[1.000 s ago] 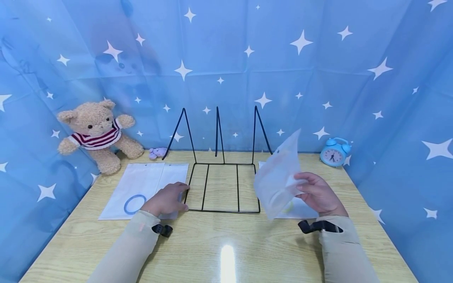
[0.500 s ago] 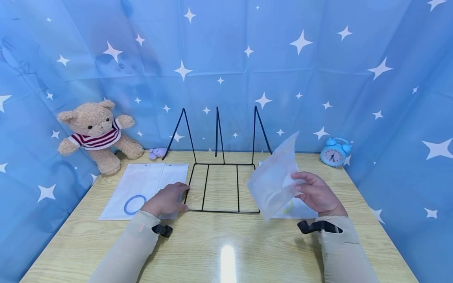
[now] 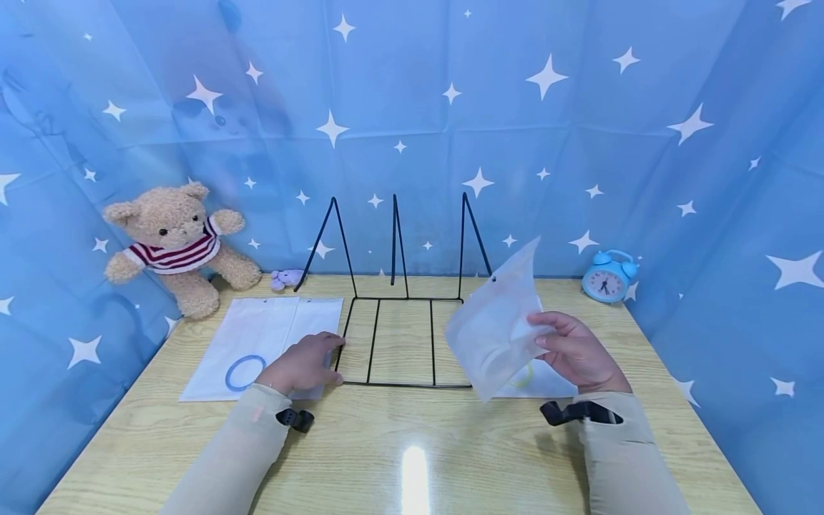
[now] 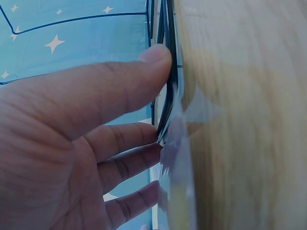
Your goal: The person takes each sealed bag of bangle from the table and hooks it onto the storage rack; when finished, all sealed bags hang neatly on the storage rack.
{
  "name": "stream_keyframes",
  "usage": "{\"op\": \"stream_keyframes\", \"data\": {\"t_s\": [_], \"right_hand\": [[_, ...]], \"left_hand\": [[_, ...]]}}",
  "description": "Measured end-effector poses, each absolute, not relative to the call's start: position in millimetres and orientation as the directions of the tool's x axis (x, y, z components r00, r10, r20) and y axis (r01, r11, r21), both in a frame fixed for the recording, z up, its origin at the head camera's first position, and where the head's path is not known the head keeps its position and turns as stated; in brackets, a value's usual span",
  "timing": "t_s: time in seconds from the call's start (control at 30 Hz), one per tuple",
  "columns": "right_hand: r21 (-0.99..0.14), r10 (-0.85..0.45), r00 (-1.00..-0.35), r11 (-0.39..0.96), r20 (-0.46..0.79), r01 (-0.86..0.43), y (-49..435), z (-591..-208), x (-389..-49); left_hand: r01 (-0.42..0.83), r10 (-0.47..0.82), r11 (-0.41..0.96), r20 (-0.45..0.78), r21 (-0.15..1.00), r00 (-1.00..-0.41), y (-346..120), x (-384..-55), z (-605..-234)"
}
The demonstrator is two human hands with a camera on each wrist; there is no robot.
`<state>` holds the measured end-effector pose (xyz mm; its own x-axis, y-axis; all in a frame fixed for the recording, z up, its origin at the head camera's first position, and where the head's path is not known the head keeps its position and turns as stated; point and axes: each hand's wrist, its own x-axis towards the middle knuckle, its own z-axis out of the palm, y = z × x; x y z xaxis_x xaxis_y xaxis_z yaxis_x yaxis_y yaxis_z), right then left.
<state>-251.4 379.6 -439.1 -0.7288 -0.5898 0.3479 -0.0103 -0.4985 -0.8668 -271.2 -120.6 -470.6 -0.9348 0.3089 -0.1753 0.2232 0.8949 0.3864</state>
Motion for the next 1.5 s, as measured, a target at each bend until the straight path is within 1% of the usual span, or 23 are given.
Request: {"op": "stream_keyframes", "data": {"t_s": [0.37,0.53,0.83,1.07,1.2,1.27,1.4,1.5], "right_hand": [[-0.874,-0.572,-0.745,-0.485,0.344,-0.031,379,-440,-251],[-0.871,-0.577,-0.732,-0.489,0.363,-0.046,378,-439,-251],[-0.871,-0.573,-0.731,-0.489,0.369,-0.057,376,-438,-249],[-0.89,-0.563,-0.753,-0.452,0.341,-0.065,376,-440,-249],[-0.923,-0.566,-0.764,-0.372,0.308,-0.097,376,-439,-249],[-0.945,-0.57,-0.77,-0.301,0.287,-0.129,376,-437,-249],[-0.973,-0.556,-0.799,-0.101,0.227,-0.207,377,-429,-246],[-0.964,-0.537,-0.824,0.069,0.181,-0.256,377,-421,-240]], "left_hand": [[0.228,0.314,0.892,-0.172,0.391,-0.934,-121,-271,-471],[0.226,0.314,0.891,-0.175,0.394,-0.933,-121,-270,-470],[0.232,0.318,0.893,-0.175,0.385,-0.932,-121,-270,-468],[0.23,0.315,0.896,-0.18,0.379,-0.932,-121,-270,-467],[0.23,0.315,0.895,-0.177,0.383,-0.932,-121,-269,-467],[0.231,0.316,0.894,-0.176,0.383,-0.932,-121,-269,-467],[0.232,0.319,0.892,-0.174,0.389,-0.932,-121,-270,-468],[0.236,0.323,0.889,-0.169,0.393,-0.931,-121,-270,-468]]}}
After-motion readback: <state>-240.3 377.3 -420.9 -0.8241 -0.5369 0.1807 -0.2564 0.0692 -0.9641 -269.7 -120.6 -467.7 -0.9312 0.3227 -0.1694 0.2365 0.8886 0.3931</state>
